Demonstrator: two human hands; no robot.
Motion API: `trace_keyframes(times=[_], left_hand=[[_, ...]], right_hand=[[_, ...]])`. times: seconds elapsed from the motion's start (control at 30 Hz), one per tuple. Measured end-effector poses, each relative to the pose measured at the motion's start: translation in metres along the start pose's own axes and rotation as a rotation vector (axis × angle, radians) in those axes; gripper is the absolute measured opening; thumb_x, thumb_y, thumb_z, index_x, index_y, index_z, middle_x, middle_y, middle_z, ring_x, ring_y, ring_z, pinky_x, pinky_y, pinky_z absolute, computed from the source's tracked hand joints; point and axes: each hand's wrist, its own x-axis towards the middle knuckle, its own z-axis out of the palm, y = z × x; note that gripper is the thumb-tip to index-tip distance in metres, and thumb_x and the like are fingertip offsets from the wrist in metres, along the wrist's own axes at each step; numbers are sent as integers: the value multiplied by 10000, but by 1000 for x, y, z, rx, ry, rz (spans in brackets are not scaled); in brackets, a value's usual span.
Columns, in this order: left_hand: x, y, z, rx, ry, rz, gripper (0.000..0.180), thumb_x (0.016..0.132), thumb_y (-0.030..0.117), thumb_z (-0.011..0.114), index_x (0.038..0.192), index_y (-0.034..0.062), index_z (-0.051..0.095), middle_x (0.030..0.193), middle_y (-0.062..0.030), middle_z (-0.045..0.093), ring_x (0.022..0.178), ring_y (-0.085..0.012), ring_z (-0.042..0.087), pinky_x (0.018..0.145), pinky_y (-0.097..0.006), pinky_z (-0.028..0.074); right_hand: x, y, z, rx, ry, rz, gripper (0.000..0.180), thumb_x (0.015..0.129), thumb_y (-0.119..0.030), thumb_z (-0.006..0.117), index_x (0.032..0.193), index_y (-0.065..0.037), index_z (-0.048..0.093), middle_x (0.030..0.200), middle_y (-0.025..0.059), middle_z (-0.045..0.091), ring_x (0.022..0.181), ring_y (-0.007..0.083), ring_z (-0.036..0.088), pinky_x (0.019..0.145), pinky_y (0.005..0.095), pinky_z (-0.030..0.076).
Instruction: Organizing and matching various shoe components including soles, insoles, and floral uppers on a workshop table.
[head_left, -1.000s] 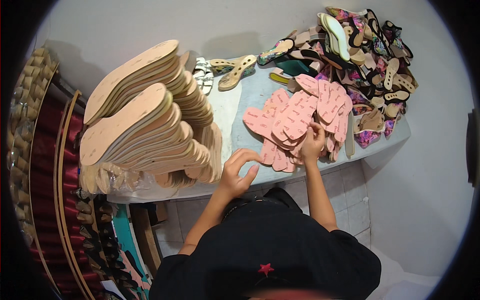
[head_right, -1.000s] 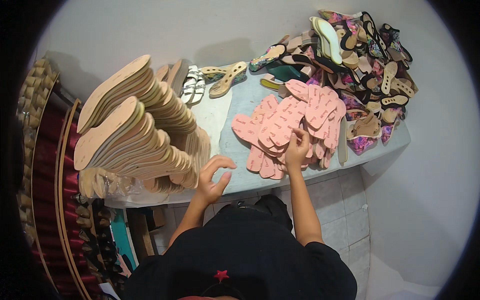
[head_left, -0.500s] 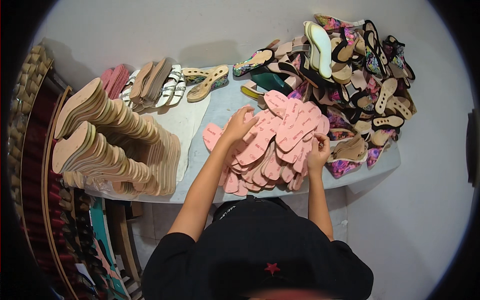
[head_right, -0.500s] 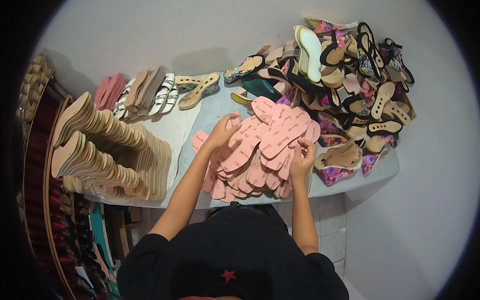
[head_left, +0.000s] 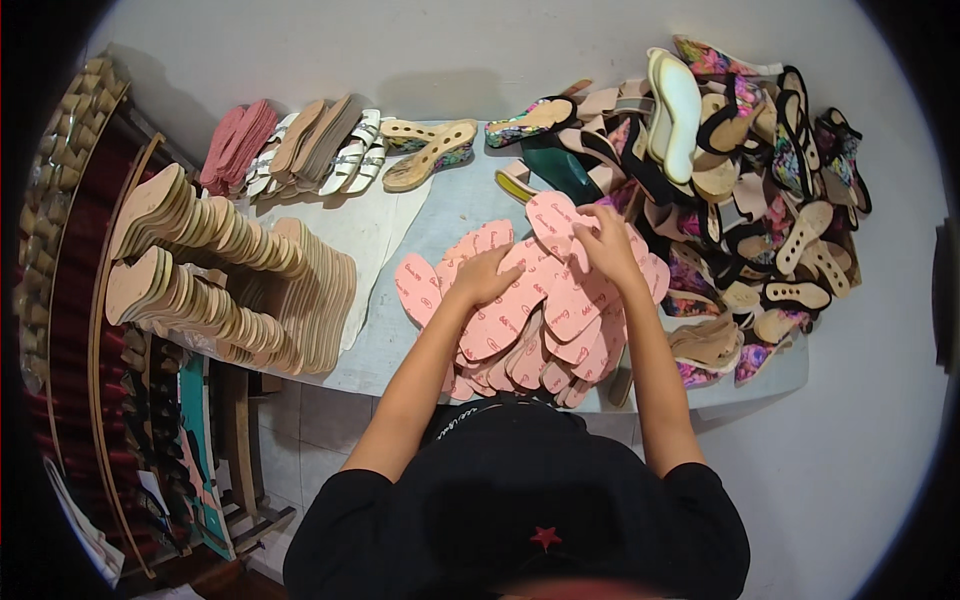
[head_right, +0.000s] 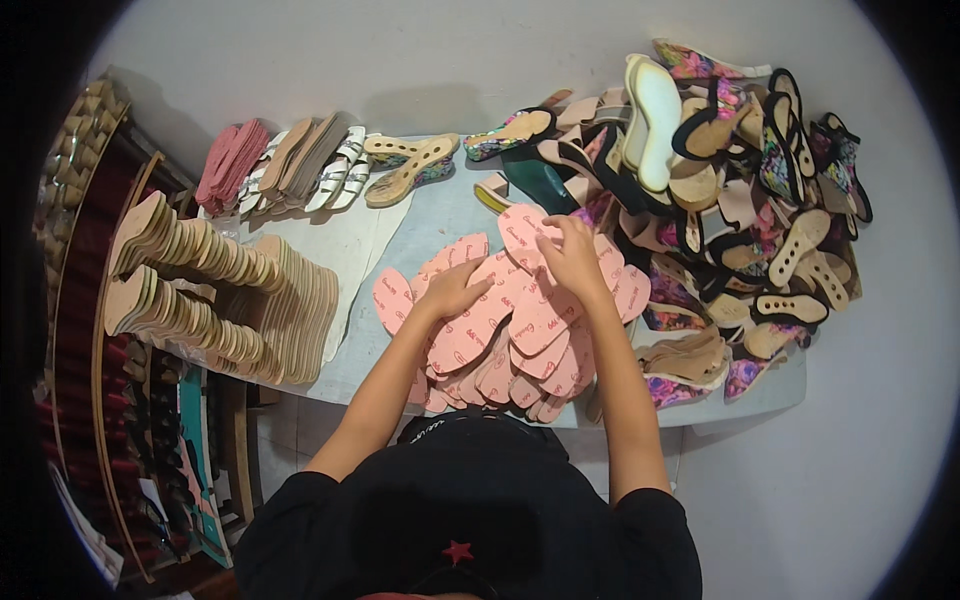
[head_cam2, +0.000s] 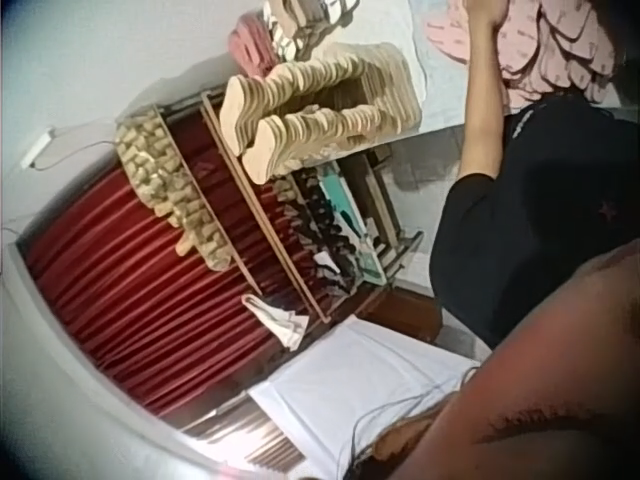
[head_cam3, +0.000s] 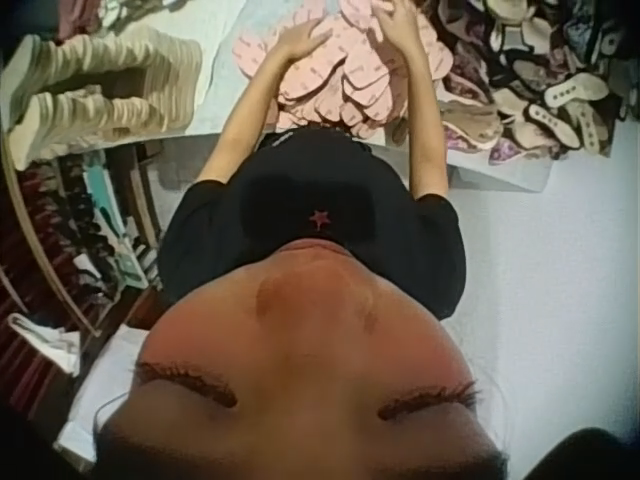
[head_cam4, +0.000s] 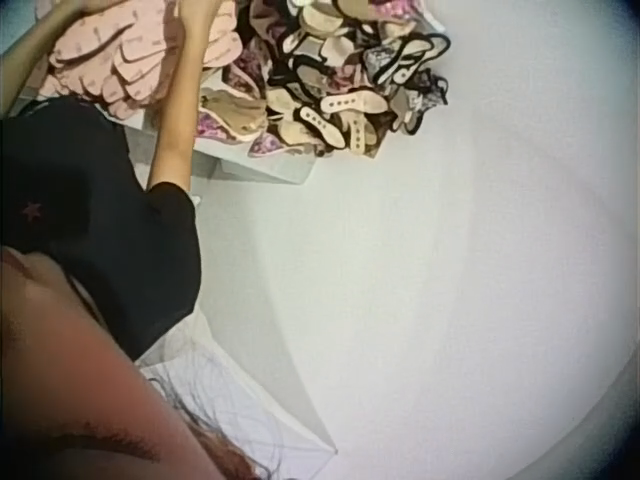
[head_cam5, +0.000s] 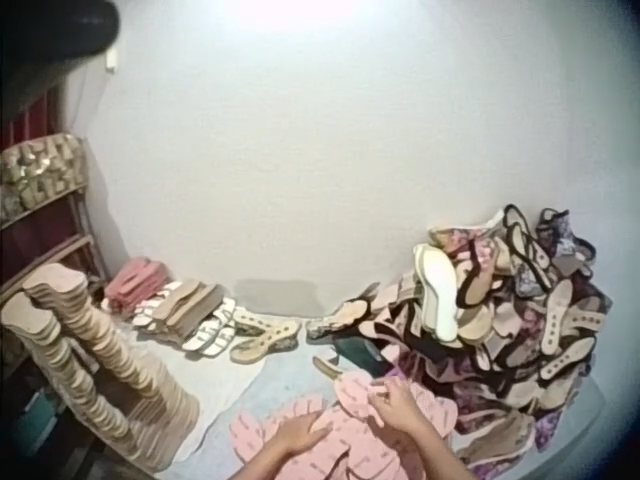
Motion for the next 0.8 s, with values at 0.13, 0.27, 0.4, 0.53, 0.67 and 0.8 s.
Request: trace_keyframes(times=[0.13, 0.27, 0.4, 0.53, 0.67, 0.8], left_hand=[[2, -4, 4, -16, 28, 19, 621, 765, 439, 533, 1227, 32, 450, 1141, -187, 543, 1068, -308, 511, 923, -370, 375], [21, -18, -23, -334, -157, -97, 622, 678, 348, 662, 1181, 27, 486, 1105, -191, 553, 1042, -328, 518, 907, -367, 384], [71, -85, -64, -67, 184, -139, 620, 643, 347, 705, 1157, 69, 498, 1180, -166, 502, 1132, -323, 427, 926, -426, 349], [129, -123, -110, 182, 300, -264, 699, 611, 362, 741, 1193, 100, 455, 1314, -135, 373, 1257, -314, 263, 948, -530, 287], [172, -148, -129, 574, 284, -330, 807, 576, 349, 769, 1230, 56, 398, 1408, -128, 207, 1319, -326, 110, 1000, -586, 187], [200, -146, -145, 682, 153, -280, 754, 544, 450, 732, 1181, 109, 515, 1439, -130, 131, 1325, -359, 32, 1011, -607, 67]], right_hand=[[35, 28, 20, -446, -237, -12, 477, 710, -328, 617, 1062, -20, 522, 1101, 182, 506, 1042, 356, 466, 890, 426, 377], [29, 39, 32, -610, -326, -73, 476, 691, -314, 646, 1055, -35, 514, 1074, 170, 525, 1026, 342, 485, 858, 429, 393], [35, 12, 19, -495, -460, -27, 567, 634, -330, 706, 1085, -59, 496, 1061, 138, 539, 1035, 301, 495, 845, 465, 388], [62, 7, 25, -590, -565, 9, 624, 612, -358, 724, 1112, -64, 492, 1087, 144, 518, 1055, 314, 472, 851, 496, 370], [124, 20, 52, -631, -408, -179, 622, 646, -330, 692, 1144, -28, 474, 1209, 170, 432, 1119, 331, 406, 919, 465, 341], [194, 49, 85, -709, -252, -232, 596, 672, -261, 683, 1177, -41, 457, 1261, 167, 391, 1179, 322, 360, 948, 474, 319]])
